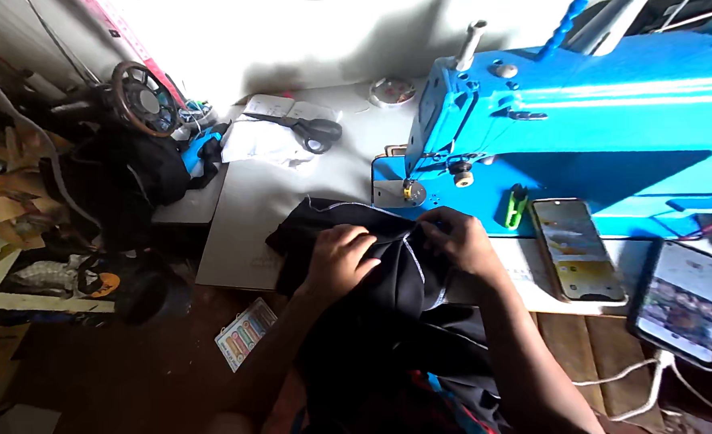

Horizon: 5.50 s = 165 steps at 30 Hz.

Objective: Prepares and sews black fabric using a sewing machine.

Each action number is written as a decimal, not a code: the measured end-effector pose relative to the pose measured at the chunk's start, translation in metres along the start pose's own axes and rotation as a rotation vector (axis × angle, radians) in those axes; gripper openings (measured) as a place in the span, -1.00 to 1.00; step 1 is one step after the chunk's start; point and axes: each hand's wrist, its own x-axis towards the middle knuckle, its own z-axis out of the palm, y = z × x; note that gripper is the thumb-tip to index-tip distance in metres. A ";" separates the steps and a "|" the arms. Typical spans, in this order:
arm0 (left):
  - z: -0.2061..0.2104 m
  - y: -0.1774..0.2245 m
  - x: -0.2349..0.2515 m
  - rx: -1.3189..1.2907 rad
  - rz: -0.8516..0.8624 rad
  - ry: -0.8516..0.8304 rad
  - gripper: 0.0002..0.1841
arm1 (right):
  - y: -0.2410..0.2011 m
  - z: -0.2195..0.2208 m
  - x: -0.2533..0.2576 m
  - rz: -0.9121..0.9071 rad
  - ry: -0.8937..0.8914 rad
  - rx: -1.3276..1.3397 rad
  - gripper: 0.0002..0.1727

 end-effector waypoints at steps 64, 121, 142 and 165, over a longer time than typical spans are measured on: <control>-0.022 0.010 0.003 -0.892 0.190 -0.213 -0.69 | -0.020 -0.009 -0.026 0.054 -0.349 0.532 -0.83; -0.080 -0.100 -0.036 -0.433 -0.019 -0.294 -0.83 | -0.002 0.010 -0.039 -0.201 0.007 0.064 -0.77; -0.079 -0.086 0.024 -0.432 -0.196 -0.571 -0.83 | 0.005 0.014 -0.042 -0.283 0.036 0.081 -0.75; -0.102 -0.079 0.002 -0.280 0.061 -0.368 -0.85 | 0.014 0.016 -0.041 -0.312 0.034 0.124 -0.76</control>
